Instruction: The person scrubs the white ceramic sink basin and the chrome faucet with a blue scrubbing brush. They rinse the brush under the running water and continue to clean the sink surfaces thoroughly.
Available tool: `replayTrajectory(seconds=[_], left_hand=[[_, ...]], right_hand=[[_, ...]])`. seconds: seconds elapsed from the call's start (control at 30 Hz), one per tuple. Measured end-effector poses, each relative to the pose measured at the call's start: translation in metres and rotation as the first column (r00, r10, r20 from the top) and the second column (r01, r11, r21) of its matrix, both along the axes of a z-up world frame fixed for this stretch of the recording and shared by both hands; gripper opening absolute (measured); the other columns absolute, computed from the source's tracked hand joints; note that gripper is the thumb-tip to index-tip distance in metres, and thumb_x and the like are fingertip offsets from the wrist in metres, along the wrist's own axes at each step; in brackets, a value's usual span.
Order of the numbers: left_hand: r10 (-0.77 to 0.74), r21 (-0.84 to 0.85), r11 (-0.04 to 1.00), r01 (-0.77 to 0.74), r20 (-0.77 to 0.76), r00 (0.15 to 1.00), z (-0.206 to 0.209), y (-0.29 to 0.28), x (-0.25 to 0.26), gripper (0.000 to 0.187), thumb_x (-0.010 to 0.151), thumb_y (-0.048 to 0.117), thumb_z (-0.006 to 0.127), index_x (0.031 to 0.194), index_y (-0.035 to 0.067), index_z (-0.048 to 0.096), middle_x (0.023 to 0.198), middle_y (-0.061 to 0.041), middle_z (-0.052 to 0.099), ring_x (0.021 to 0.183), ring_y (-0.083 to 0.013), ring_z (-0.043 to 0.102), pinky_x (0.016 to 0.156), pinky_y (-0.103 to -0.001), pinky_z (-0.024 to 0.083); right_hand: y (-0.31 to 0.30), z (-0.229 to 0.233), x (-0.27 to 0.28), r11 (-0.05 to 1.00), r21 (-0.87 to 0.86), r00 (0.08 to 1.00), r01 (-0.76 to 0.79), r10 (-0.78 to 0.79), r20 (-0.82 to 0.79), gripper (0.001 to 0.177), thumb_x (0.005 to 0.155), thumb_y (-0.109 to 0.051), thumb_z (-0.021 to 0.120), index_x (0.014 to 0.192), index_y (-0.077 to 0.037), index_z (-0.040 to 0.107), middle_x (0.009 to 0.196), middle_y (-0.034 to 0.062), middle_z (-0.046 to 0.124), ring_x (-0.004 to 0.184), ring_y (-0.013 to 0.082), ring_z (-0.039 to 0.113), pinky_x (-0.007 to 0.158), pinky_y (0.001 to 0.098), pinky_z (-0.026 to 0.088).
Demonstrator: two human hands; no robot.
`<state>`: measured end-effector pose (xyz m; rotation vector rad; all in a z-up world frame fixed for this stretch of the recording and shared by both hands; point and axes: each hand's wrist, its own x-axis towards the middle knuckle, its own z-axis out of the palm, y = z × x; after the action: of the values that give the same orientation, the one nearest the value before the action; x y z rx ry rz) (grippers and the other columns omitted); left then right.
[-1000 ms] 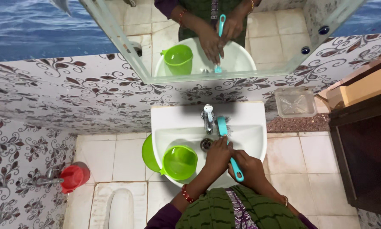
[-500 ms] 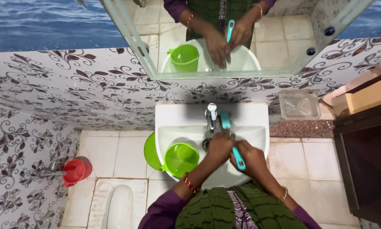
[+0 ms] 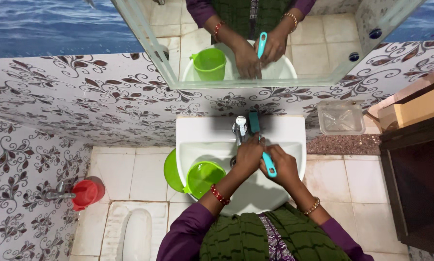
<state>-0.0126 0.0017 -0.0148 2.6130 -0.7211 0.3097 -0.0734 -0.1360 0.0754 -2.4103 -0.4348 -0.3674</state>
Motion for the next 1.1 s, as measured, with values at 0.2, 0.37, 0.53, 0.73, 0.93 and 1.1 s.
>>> replayTrajectory(seconds=[0.2,0.37,0.53,0.73,0.93,1.1], left_hand=[[-0.045,0.034,0.998,0.049,-0.107,0.993,0.013,-0.001,-0.07,0.037,0.076,0.008,0.067,0.11,-0.005,0.067,0.13,-0.035,0.061,0.081,-0.033,0.072,0.07,-0.044,0.058],[-0.03,0.009,0.999,0.032,-0.11,0.993,0.013,-0.008,-0.058,0.029,0.075,0.01,0.069,0.101,-0.002,0.067,0.129,-0.034,0.062,0.079,-0.0329,0.073,0.068,-0.042,0.059],[0.017,-0.011,1.0,-0.018,-0.082,0.997,0.007,-0.009,0.001,0.028,0.083,0.01,0.067,0.109,-0.002,0.067,0.113,-0.023,0.068,0.083,-0.0317,0.073,0.069,-0.042,0.06],[-0.009,0.027,1.0,0.011,-0.073,0.997,0.016,-0.008,-0.024,0.033,0.072,0.009,0.072,0.103,-0.003,0.067,0.126,-0.032,0.063,0.065,-0.0336,0.073,0.06,-0.043,0.059],[-0.063,-0.032,0.998,0.058,-0.15,0.987,0.017,-0.001,-0.071,0.042,0.073,0.01,0.071,0.111,-0.006,0.066,0.135,-0.039,0.058,0.069,-0.0337,0.074,0.064,-0.041,0.06],[-0.017,0.001,1.0,0.017,-0.034,0.999,0.003,-0.003,-0.025,0.039,0.078,0.009,0.07,0.115,-0.003,0.067,0.135,-0.034,0.06,0.071,-0.032,0.074,0.061,-0.042,0.059]], right_hand=[[-0.003,0.014,-0.06,0.999,0.005,0.996,-0.038,0.038,-0.075,0.041,0.072,-0.018,0.077,0.11,-0.005,0.068,0.096,0.012,0.068,0.071,0.0332,0.071,0.062,0.0412,0.058],[-0.01,0.014,-0.05,0.999,0.033,0.991,-0.002,0.007,-0.132,0.04,0.075,-0.019,0.077,0.11,-0.005,0.066,0.098,0.0105,0.069,0.071,0.0305,0.072,0.062,0.0394,0.058],[-0.003,0.002,-0.001,0.998,0.062,1.0,0.026,-0.025,-0.013,0.039,0.077,-0.018,0.079,0.111,-0.004,0.067,0.102,0.0138,0.068,0.076,0.0352,0.069,0.065,0.0421,0.056],[-0.005,0.005,-0.023,1.0,0.019,0.999,-0.017,0.017,0.04,0.034,0.078,-0.019,0.078,0.107,-0.006,0.066,0.098,0.013,0.066,0.077,0.035,0.07,0.066,0.041,0.057],[-0.005,0.013,-0.062,0.999,0.027,0.998,-0.026,0.028,-0.061,0.039,0.073,-0.019,0.077,0.109,-0.004,0.067,0.097,0.0116,0.068,0.07,0.0322,0.071,0.06,0.0409,0.057],[0.001,-0.002,-0.022,1.0,-0.013,0.998,-0.023,0.023,0.05,0.037,0.077,-0.02,0.078,0.108,-0.004,0.065,0.102,0.0139,0.067,0.077,0.0362,0.07,0.065,0.0424,0.057]])
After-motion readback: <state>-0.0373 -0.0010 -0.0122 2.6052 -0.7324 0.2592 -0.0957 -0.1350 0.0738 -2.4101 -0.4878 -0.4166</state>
